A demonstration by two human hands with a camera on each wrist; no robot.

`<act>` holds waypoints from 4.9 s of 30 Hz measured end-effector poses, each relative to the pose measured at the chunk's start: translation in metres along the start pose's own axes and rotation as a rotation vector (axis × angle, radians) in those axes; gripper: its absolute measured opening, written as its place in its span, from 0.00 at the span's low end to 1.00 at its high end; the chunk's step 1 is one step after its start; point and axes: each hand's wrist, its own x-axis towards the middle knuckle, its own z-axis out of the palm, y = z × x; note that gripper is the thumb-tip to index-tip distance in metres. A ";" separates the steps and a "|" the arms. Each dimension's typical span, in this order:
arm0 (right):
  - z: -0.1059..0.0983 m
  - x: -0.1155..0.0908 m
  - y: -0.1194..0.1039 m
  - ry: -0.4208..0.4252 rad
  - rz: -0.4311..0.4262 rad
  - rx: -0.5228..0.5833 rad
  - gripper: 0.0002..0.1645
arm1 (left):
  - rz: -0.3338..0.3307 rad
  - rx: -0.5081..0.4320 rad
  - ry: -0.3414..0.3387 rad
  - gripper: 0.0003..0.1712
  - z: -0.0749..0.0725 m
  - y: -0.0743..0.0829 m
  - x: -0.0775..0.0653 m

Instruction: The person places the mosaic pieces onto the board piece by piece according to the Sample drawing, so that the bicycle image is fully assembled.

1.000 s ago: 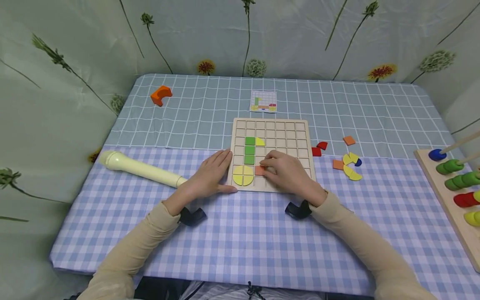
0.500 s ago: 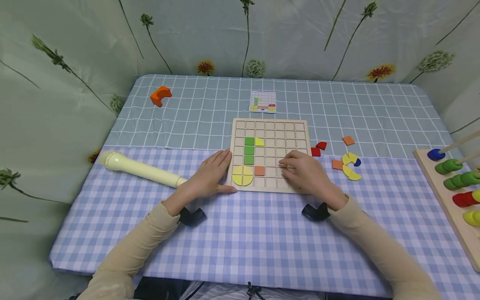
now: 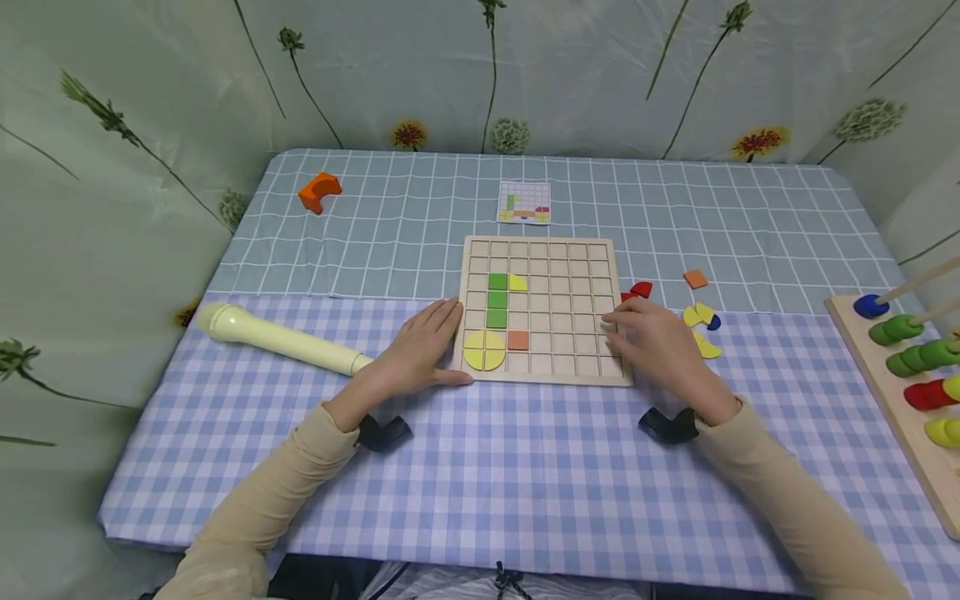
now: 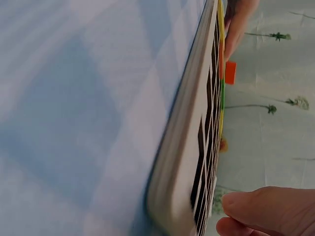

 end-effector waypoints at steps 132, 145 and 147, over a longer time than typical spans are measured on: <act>0.027 0.024 -0.047 -0.110 -0.184 0.035 0.15 | -0.001 0.007 0.002 0.59 0.000 0.001 0.001; 0.028 0.026 -0.048 -0.129 -0.183 0.040 0.14 | 0.004 0.004 0.001 0.59 -0.001 0.001 0.000; 0.028 0.027 -0.049 -0.130 -0.184 0.042 0.14 | 0.004 0.003 0.000 0.59 0.000 0.000 0.001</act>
